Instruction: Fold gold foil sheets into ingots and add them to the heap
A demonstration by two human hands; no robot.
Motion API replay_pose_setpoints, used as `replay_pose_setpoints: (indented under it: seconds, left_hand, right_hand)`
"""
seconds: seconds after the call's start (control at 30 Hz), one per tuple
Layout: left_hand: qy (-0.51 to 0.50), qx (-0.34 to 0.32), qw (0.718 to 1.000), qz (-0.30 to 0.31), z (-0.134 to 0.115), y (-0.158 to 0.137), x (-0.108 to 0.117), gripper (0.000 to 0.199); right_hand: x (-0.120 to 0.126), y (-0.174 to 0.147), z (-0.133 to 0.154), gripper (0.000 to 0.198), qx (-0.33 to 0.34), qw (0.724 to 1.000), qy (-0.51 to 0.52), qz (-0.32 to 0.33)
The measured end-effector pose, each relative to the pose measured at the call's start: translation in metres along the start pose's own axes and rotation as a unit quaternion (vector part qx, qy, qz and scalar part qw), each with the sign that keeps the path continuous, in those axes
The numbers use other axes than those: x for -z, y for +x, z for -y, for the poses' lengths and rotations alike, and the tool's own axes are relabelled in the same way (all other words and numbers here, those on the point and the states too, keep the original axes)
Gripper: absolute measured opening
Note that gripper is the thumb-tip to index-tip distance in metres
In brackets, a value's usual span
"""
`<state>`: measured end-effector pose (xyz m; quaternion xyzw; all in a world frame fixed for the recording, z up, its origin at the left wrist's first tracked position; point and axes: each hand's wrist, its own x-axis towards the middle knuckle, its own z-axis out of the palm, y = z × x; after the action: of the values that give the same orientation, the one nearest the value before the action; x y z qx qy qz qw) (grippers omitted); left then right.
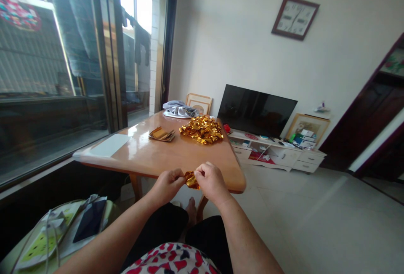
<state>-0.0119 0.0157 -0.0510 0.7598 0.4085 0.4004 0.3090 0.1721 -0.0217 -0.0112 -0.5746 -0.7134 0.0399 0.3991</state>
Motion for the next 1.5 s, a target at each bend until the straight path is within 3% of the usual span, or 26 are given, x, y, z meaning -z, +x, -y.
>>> replay_pose_setpoints:
  seconds: [0.23, 0.47, 0.67, 1.17, 1.5]
  left_hand:
    - [-0.029, 0.012, 0.999, 0.012, 0.0, 0.002, -0.001, 0.02]
    - [-0.128, 0.072, 0.988, 0.05, -0.005, -0.001, -0.002, 0.029]
    - [-0.196, 0.102, 0.972, 0.076, -0.001, -0.003, -0.01, 0.029]
    - [-0.276, 0.138, 0.947, 0.092, -0.005, -0.003, -0.01, 0.024]
    - [-0.273, 0.146, 0.947, 0.086, -0.004, -0.005, -0.012, 0.02]
  right_hand:
    - [0.002, 0.002, 0.0, 0.019, -0.018, 1.0, 0.019, -0.01]
    - [0.005, 0.002, 0.001, 0.019, -0.076, 0.995, 0.056, -0.042]
    - [0.002, 0.001, 0.004, 0.019, -0.051, 0.995, 0.041, -0.072]
    - [-0.006, -0.002, 0.006, 0.022, -0.065, 0.994, 0.061, -0.063]
    - [-0.009, -0.002, 0.006, 0.022, -0.073, 0.993, 0.072, -0.064]
